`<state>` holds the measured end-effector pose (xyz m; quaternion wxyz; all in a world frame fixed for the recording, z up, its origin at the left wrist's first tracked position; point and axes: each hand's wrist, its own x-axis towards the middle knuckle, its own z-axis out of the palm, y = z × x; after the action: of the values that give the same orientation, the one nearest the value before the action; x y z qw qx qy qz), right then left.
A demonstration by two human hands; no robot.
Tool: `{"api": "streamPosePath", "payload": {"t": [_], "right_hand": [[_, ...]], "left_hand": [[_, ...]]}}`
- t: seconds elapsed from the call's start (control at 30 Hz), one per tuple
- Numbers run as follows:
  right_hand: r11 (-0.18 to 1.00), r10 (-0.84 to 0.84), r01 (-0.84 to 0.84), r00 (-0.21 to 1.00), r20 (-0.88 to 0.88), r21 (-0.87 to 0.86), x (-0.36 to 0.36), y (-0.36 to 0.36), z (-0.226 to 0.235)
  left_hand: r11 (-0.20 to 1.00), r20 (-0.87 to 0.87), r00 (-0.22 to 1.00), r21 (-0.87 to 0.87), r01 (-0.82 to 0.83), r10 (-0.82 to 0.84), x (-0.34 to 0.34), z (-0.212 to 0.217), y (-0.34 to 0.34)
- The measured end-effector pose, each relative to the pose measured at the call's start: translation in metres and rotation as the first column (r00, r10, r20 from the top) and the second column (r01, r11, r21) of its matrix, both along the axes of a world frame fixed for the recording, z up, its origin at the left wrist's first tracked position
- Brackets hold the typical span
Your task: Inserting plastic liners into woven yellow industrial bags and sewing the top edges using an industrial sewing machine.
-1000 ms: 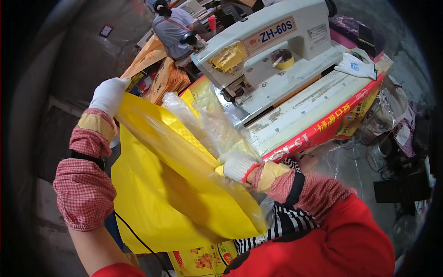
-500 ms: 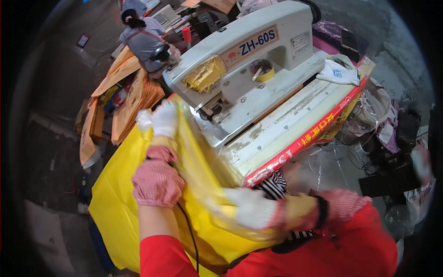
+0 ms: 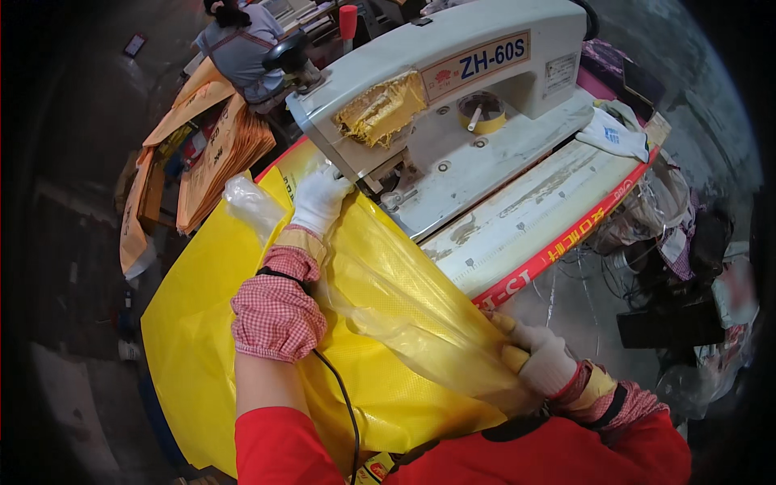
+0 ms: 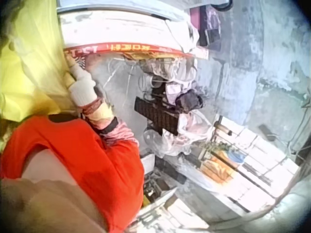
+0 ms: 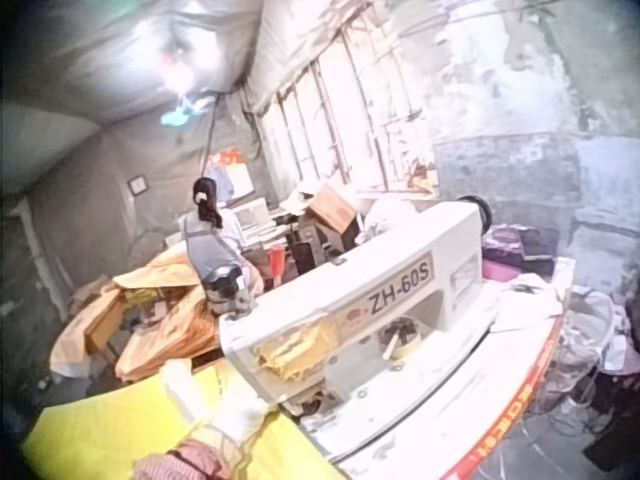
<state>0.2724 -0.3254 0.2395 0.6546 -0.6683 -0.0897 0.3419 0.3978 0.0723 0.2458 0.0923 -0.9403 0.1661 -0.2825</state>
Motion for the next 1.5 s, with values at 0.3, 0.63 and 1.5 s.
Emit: {"api": "streamPosePath", "payload": {"t": [0.3,0.63,1.5], "right_hand": [[0.579,0.777,-0.167,0.412,0.477,-0.798,-0.002,-0.014,0.01],[0.692,-0.11,-0.556,0.549,0.828,0.461,0.094,0.136,-0.029],[0.64,0.717,-0.549,0.175,0.675,-0.538,0.205,0.2,0.018]], "left_hand": [[0.91,-0.498,0.846,-0.233,-0.343,0.191,-0.029,0.017,-0.039],[0.856,-0.287,0.806,0.19,-0.482,0.518,0.033,0.073,0.072],[0.765,-0.933,-0.204,-0.103,-0.636,-0.296,-0.056,0.204,-0.169]]}}
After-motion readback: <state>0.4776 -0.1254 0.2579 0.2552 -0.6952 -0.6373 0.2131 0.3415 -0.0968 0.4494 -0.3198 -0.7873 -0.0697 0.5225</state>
